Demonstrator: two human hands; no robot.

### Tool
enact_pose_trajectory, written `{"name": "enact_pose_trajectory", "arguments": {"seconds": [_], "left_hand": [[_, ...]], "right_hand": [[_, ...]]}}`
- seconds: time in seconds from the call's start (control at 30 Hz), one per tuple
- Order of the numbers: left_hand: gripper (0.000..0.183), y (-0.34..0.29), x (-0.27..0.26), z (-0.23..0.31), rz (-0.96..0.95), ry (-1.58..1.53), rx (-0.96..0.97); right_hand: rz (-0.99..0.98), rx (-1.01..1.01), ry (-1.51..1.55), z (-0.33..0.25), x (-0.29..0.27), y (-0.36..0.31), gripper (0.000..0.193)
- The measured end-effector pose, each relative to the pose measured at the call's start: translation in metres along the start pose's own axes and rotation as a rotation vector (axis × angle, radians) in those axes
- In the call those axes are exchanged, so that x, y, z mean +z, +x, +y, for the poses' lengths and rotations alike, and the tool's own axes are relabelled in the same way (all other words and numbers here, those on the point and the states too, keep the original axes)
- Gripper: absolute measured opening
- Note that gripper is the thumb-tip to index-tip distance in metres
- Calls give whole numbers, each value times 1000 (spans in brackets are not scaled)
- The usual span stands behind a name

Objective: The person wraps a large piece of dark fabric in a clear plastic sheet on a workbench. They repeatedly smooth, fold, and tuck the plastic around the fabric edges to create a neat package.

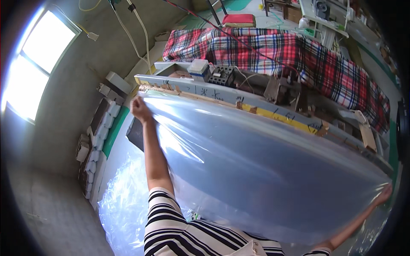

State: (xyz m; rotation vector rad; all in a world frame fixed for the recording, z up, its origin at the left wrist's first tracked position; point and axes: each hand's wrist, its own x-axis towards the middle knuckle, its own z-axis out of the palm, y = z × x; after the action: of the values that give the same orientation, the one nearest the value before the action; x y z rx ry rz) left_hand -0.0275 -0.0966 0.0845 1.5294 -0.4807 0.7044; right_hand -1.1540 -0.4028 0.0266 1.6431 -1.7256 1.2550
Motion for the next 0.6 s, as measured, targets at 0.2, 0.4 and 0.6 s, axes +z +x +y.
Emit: {"name": "enact_pose_trajectory", "arguments": {"seconds": [0.2, 0.4, 0.6], "left_hand": [[11, -23, 18, -57, -116, -73, -292], [13, -18, 23, -60, -191, -63, -217], [19, -35, 48, -74, -213, 79, -256]], "right_hand": [[-220, 264, 32, -82, 37, -44, 35], [-319, 267, 36, 3, 41, -56, 36], [-293, 219, 125, 59, 16, -33, 35]]}}
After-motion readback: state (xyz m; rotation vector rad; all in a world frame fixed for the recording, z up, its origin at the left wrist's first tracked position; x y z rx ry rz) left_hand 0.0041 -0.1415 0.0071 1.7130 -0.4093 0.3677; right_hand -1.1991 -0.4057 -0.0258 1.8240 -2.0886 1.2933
